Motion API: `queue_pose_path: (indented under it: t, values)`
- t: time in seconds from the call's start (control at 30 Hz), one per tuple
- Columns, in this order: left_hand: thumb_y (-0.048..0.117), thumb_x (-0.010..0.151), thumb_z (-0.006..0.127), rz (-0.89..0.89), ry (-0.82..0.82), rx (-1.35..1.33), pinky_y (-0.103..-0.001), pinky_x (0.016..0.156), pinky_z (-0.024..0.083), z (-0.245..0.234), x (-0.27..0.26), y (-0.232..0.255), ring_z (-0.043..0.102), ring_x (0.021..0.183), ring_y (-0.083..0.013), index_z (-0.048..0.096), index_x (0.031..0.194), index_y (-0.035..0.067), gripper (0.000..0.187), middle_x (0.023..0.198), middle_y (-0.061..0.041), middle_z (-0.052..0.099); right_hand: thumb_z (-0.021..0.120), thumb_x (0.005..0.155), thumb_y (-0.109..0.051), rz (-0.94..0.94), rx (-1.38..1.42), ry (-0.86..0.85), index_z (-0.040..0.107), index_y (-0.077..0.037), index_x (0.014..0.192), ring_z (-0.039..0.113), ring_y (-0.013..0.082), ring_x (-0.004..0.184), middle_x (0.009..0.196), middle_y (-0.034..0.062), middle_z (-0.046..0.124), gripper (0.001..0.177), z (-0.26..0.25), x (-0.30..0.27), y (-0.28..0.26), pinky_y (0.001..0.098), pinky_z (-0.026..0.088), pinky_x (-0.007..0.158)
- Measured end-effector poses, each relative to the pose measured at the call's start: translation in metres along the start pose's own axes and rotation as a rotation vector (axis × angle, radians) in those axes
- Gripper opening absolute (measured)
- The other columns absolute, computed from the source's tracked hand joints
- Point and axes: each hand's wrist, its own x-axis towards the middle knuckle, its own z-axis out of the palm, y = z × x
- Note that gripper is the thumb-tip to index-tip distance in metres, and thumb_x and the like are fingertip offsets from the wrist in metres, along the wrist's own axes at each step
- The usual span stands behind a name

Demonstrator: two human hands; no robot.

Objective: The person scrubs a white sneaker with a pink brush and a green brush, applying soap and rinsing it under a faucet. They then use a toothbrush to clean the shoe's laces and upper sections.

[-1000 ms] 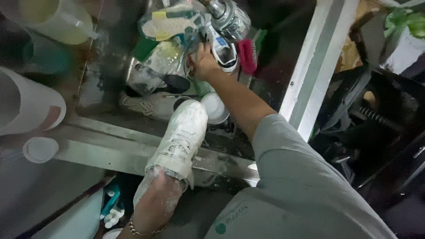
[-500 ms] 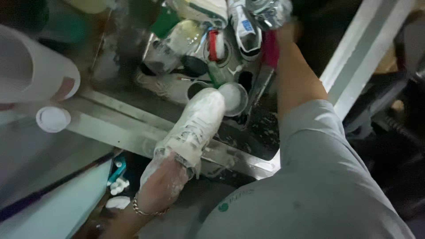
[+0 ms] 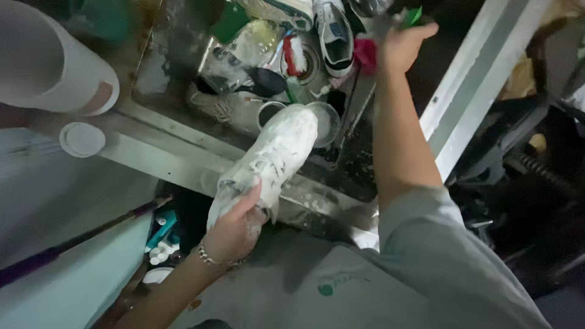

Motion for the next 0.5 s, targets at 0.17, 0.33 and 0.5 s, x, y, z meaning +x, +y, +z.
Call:
queue_pose_path:
  t: [0.17,0.33,0.5]
  values:
    - [0.038,0.119,0.071,0.242,-0.159,0.023,-0.046,0.152,0.017,0.089,-0.037,0.032,0.025,0.189,-0.0287,0.030,0.192,-0.004,0.093,0.205,-0.018,0.030,0.055,0.126,-0.052,-0.148,-0.432,-0.605,0.008,-0.010,0.197,0.041,0.0473,0.183,0.204,0.0228,0.031,0.095,-0.114,-0.234,-0.097,0.0604,0.030,0.149]
    - [0.019,0.124,0.070,0.245,-0.041,-0.218,-0.055,0.131,0.060,0.128,-0.046,0.044,0.074,0.157,-0.0376,0.079,0.153,-0.004,0.039,0.171,-0.026,0.075,0.071,0.111,-0.053,-0.429,-0.752,-0.923,0.068,0.011,0.163,0.070,0.0626,0.146,0.160,0.0444,0.066,0.082,-0.092,-0.277,-0.053,0.0712,0.063,0.116]
    - [0.022,0.118,0.080,0.352,-0.093,-0.173,-0.055,0.140,0.055,0.141,-0.054,0.045,0.071,0.163,-0.0324,0.079,0.158,-0.001,0.046,0.172,-0.015,0.076,0.073,0.105,-0.041,-0.482,-0.662,-0.897,0.073,0.006,0.139,0.070,0.0559,0.121,0.134,0.0361,0.068,0.058,-0.118,-0.285,-0.055,0.0681,0.061,0.102]
